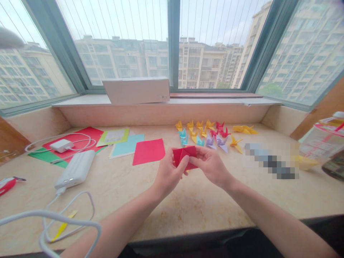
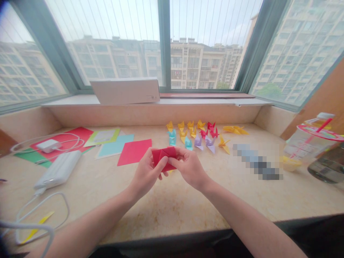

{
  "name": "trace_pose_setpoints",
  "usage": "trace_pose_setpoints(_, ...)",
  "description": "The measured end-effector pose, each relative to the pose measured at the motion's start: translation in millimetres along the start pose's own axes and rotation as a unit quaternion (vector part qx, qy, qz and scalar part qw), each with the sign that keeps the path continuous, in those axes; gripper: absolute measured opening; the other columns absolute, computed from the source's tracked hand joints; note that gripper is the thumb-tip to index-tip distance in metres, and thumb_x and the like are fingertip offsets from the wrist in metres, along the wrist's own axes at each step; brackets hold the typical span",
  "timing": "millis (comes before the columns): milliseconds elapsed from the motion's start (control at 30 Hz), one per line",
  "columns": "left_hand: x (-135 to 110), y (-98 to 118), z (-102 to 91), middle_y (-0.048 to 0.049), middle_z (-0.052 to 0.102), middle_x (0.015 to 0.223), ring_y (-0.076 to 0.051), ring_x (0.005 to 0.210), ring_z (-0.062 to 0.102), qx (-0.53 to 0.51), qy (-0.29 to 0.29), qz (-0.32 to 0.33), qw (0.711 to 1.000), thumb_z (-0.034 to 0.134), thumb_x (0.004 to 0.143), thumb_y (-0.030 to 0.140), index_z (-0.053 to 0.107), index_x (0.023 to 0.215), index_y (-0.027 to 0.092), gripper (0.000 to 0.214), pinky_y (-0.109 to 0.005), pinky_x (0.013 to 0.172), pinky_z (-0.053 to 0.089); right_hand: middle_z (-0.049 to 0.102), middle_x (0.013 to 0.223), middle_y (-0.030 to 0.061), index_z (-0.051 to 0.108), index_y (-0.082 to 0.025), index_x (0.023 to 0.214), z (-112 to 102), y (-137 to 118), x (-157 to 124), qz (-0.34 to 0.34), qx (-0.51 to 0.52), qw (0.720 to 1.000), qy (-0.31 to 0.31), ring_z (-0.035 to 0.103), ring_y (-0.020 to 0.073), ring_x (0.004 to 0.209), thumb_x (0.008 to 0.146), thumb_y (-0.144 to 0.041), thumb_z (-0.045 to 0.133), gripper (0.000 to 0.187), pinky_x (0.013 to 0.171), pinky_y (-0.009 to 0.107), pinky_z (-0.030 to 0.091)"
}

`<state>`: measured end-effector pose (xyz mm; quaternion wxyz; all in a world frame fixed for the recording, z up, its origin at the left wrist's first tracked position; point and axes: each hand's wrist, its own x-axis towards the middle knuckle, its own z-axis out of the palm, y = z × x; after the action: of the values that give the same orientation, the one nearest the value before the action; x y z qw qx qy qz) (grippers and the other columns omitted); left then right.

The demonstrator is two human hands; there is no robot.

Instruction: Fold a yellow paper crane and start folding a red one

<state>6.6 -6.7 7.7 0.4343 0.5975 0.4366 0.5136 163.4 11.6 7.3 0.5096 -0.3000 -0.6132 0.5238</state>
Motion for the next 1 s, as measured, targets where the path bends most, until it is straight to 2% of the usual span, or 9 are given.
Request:
trace_pose_setpoints(67,1,-2,-2.0,-0.001,0.067,0.076,-0.012,0.058,0.063,0.028,0.037,0.02,0.999,0.068,0.082,0.044,0.053,0.099,0.018,0.035,-0.019,0.047,0.047,0.075,0.102,0.0049,0.07,-0.023,0.113,2,-1,-1,-0.002,-0.026,1.0,-0.012,0.071,0.0222,0.088,0.082,-0.034,0.072,0.033,0.08,0.04,0.059)
trace_pose_setpoints(167,2,-3,-3.7,-0.0024,0.069,0.076,-0.014,0.068,0.064,0.025,0.053,0.039,0.998,0.069,0.082,0.043,0.06,0.088,0.016,0.029,-0.021,0.059,0.049,0.075,0.106,0.0042,0.071,-0.024,0.113,3,-6,-3,-0.027,-0.072,0.997,-0.002,0.069,0.0238,0.096,0.083,-0.032,0.071,0.031,0.088,0.042,0.056)
trace_pose_setpoints(300,3,-1,-2.8,-0.0007,0.065,0.064,-0.011,0.056,0.058,0.006,0.053,0.027,0.998,0.068,0.082,0.044,0.061,0.077,0.014,0.031,-0.019,0.05,0.044,0.074,0.11,0.0042,0.072,-0.025,0.112,2,-11,-4,-0.039,-0.084,0.996,-0.004,0.07,0.0247,0.097,0.086,-0.03,0.067,0.028,0.091,0.044,0.054)
trace_pose_setpoints(433,2,2,-3.1,-0.0008,0.064,0.06,-0.011,0.051,0.057,-0.004,0.031,0.021,0.999,0.066,0.084,0.044,0.065,0.077,0.013,0.032,-0.02,0.046,0.043,0.075,0.104,0.005,0.071,-0.023,0.113,0,-9,-3,-0.039,-0.092,0.995,-0.002,0.071,0.0244,0.09,0.085,-0.031,0.067,0.029,0.086,0.044,0.056)
trace_pose_setpoints(533,4,1,-5.7,-0.0046,0.07,0.074,-0.015,0.065,0.066,-0.004,0.013,0.036,0.999,0.062,0.087,0.041,0.068,0.088,0.013,0.029,-0.023,0.056,0.051,0.075,0.102,0.0052,0.07,-0.022,0.116,-3,-6,-2,-0.043,-0.11,0.993,0.013,0.07,0.0239,0.091,0.085,-0.032,0.067,0.033,0.086,0.043,0.056)
trace_pose_setpoints(633,6,-1,-9.2,-0.0065,0.071,0.096,-0.018,0.078,0.069,0.014,0.022,0.077,0.997,0.063,0.088,0.035,0.063,0.113,0.019,0.029,-0.025,0.062,0.055,0.075,0.103,0.005,0.071,-0.022,0.114,-6,-7,-1,-0.045,-0.133,0.99,0.007,0.069,0.0231,0.091,0.087,-0.032,0.065,0.029,0.086,0.041,0.054)
trace_pose_setpoints(700,7,-1,-11.5,-0.0069,0.067,0.108,-0.018,0.088,0.069,0.053,0.022,0.125,0.99,0.062,0.088,0.029,0.06,0.119,0.024,0.031,-0.025,0.064,0.056,0.075,0.101,0.0045,0.072,-0.022,0.111,-7,-10,-2,-0.048,-0.157,0.986,0.0,0.068,0.0227,0.089,0.088,-0.031,0.064,0.027,0.084,0.04,0.054)
trace_pose_setpoints(833,7,2,-14.6,-0.0072,0.063,0.11,-0.019,0.102,0.063,0.153,-0.002,0.215,0.965,0.06,0.089,0.02,0.069,0.098,0.023,0.013,-0.027,0.074,0.055,0.075,0.096,0.0029,0.071,-0.023,0.114,-8,-17,-3,-0.06,-0.189,0.98,-0.01,0.067,0.0219,0.088,0.089,-0.031,0.062,0.027,0.08,0.036,0.052)
trace_pose_setpoints(1000,8,3,-16.1,-0.0035,0.065,0.093,-0.015,0.085,0.063,0.177,0.001,0.235,0.956,0.064,0.085,0.015,0.067,0.09,0.021,0.008,-0.027,0.072,0.052,0.076,0.098,0.0017,0.073,-0.025,0.109,-8,-17,-4,-0.085,-0.236,0.968,0.003,0.066,0.02,0.085,0.088,-0.027,0.064,0.023,0.079,0.034,0.05)
